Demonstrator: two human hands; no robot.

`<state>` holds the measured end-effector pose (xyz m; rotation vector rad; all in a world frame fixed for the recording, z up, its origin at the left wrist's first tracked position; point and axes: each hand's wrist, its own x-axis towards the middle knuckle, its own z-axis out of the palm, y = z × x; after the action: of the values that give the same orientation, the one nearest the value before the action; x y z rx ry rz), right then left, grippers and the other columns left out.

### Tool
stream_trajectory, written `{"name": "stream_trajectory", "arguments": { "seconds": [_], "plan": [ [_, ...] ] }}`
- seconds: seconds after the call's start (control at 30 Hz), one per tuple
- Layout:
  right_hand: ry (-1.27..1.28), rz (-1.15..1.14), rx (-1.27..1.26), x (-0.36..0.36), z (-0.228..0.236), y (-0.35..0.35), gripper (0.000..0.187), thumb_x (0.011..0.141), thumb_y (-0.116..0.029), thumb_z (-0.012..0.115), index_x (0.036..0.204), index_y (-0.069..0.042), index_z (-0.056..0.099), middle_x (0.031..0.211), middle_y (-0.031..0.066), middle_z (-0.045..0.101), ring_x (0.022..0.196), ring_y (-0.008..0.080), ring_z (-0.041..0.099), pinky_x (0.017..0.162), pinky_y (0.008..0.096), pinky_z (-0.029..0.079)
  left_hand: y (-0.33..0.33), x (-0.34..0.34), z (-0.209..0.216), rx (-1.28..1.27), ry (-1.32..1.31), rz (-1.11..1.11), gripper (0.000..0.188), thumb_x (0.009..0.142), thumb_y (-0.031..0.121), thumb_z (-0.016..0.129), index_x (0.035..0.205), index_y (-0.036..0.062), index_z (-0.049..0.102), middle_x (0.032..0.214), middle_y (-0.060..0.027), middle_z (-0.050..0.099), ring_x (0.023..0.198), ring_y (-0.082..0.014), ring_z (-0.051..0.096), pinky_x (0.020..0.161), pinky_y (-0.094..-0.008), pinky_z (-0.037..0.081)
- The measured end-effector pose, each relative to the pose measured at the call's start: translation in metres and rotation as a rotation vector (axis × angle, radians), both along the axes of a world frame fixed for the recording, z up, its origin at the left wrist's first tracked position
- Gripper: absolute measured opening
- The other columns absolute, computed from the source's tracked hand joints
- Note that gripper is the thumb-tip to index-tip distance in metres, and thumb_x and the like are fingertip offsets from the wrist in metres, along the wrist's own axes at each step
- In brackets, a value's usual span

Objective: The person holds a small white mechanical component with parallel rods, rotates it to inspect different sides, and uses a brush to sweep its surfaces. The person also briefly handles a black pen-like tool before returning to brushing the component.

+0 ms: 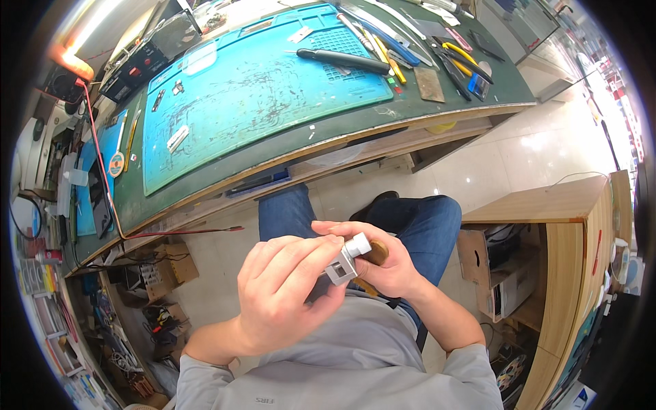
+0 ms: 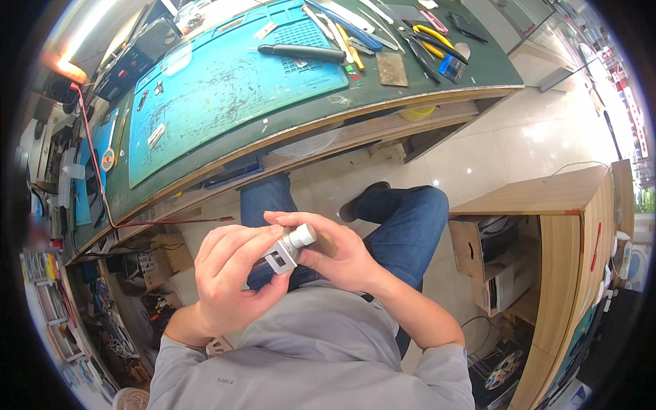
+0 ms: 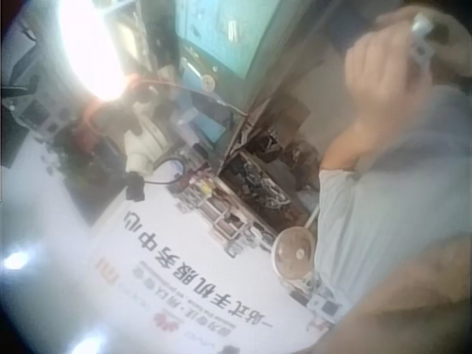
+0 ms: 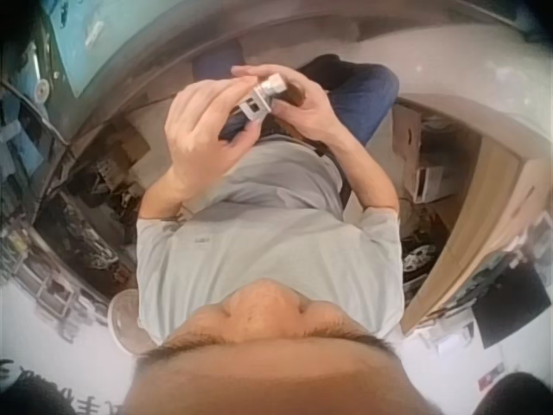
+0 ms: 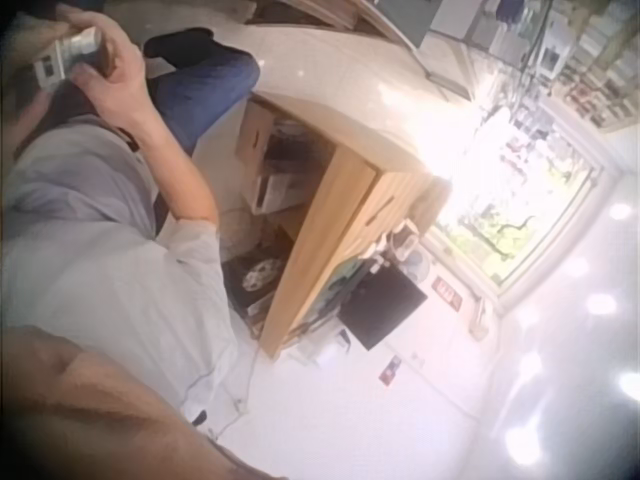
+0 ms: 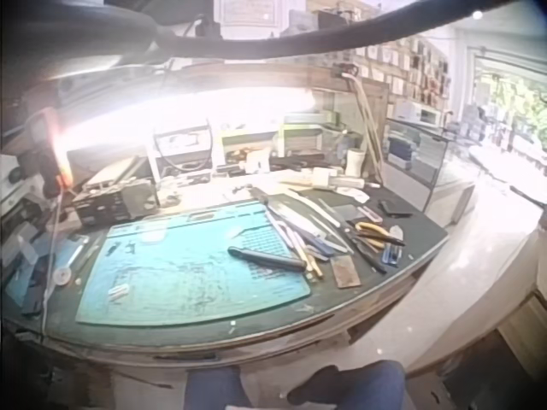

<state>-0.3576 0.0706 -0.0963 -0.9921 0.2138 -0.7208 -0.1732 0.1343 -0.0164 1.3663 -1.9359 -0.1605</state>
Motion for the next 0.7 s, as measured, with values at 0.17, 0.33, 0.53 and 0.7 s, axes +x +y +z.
{"name": "stream_trajectory", "arguments": {
  "seconds": [0.17,0.33,0.53,0.7],
  "plan": [
    [-0.004,0.004,0.024,0.0000,0.0008,0.0004,0.051,0.095,0.008,0.058,0.144,0.001,0.046,0.154,0.0199,0.042,0.138,0.0295,0.046,0.111,0.0438,0.045,-0.0004,0.0000,0.0003,0.009,-0.003,-0.003,0.051,0.058,0.002,0.079,0.108,0.0028,0.070,0.102,-0.0084,0.073,0.083,-0.0267,0.066,0.073,-0.0379,0.052],
    [0.003,-0.007,0.003,0.0004,0.0012,-0.0003,0.050,0.095,0.006,0.059,0.143,0.001,0.046,0.153,0.0196,0.044,0.138,0.0292,0.047,0.112,0.0436,0.044,-0.0008,-0.0006,0.0010,0.013,-0.009,-0.005,0.052,0.058,0.002,0.080,0.109,0.0028,0.070,0.101,-0.0085,0.073,0.083,-0.0270,0.066,0.072,-0.0381,0.052],
    [0.014,-0.007,-0.001,-0.0004,0.0000,-0.0016,0.048,0.095,0.005,0.061,0.141,0.000,0.049,0.151,0.0199,0.046,0.137,0.0283,0.048,0.113,0.0437,0.043,-0.0011,0.0020,0.0001,0.025,0.012,-0.033,0.053,0.060,0.003,0.085,0.110,0.0027,0.069,0.100,-0.0086,0.072,0.082,-0.0270,0.066,0.073,-0.0381,0.051],
    [0.008,-0.034,-0.039,-0.0014,0.0003,-0.0019,0.048,0.094,0.006,0.062,0.140,-0.001,0.050,0.150,0.0206,0.046,0.134,0.0271,0.050,0.112,0.0429,0.043,0.0008,0.0039,0.0000,0.051,0.068,-0.035,0.054,0.061,0.002,0.087,0.110,0.0021,0.066,0.103,-0.0100,0.073,0.085,-0.0274,0.068,0.074,-0.0382,0.052]
  ]
}}
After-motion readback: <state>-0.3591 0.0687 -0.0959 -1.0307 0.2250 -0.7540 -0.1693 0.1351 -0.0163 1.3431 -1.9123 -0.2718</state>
